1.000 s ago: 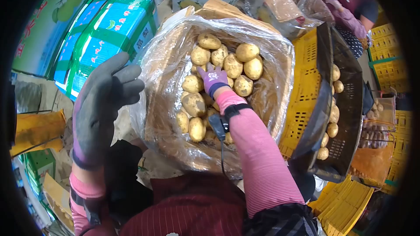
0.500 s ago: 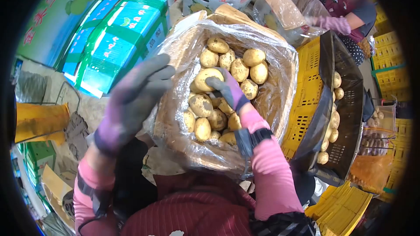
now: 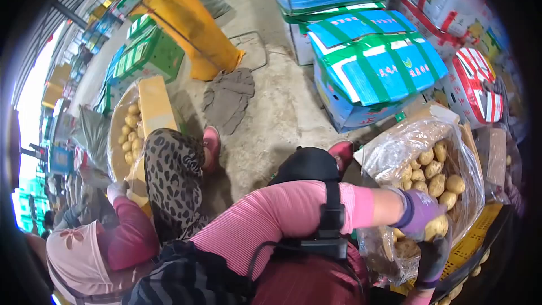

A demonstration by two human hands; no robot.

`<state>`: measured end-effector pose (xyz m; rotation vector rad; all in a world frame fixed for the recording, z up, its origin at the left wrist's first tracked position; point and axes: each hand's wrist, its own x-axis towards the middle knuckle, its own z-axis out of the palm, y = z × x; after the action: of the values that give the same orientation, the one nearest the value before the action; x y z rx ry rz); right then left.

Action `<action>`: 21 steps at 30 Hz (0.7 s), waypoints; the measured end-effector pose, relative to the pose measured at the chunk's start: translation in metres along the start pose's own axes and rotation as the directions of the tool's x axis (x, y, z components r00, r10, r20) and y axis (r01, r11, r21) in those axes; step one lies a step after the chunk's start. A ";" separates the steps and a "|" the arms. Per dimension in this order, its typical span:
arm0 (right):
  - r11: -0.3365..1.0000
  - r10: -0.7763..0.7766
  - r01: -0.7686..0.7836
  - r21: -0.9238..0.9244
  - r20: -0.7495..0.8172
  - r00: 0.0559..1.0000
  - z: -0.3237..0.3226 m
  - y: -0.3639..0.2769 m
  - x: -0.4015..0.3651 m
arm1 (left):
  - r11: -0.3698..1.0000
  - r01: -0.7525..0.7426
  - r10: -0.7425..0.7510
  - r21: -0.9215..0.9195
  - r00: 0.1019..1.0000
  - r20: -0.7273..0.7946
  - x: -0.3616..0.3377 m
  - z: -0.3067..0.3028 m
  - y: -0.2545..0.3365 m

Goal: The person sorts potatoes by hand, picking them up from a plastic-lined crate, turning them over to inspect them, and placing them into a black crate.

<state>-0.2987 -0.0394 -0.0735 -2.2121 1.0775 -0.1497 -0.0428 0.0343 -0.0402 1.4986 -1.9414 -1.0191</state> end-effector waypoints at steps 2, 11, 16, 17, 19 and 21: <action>0.927 -0.018 0.047 0.373 -0.081 0.997 0.011 -0.030 -0.011 | 0.999 -0.034 0.032 0.038 0.998 0.047 0.004 0.011 -0.003; 0.955 -0.116 0.147 0.259 -0.132 0.985 0.009 -0.017 -0.027 | 0.994 -0.105 0.105 -0.002 0.994 -0.014 -0.003 0.008 -0.006; 0.829 0.040 0.034 0.559 -0.120 0.992 0.003 0.022 -0.026 | 0.991 -0.126 0.122 -0.048 0.990 -0.073 0.008 0.005 -0.001; 0.990 -0.100 0.121 0.067 -0.248 0.963 0.008 0.032 -0.025 | 0.990 -0.126 0.119 -0.062 0.988 -0.094 0.010 0.005 -0.001; 0.884 -0.280 0.129 -0.449 -0.290 0.915 -0.019 0.075 -0.008 | 0.986 -0.137 0.120 -0.097 0.979 -0.163 0.019 0.004 0.001; 0.769 -0.326 0.032 -0.638 -0.349 0.879 -0.043 0.100 -0.009 | 0.980 -0.148 0.109 -0.136 0.960 -0.257 0.015 -0.003 0.004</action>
<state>-0.3864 -0.0987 -0.0996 -2.9904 1.2750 -0.4673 -0.0474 0.0201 -0.0364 1.3261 -1.7183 -0.8586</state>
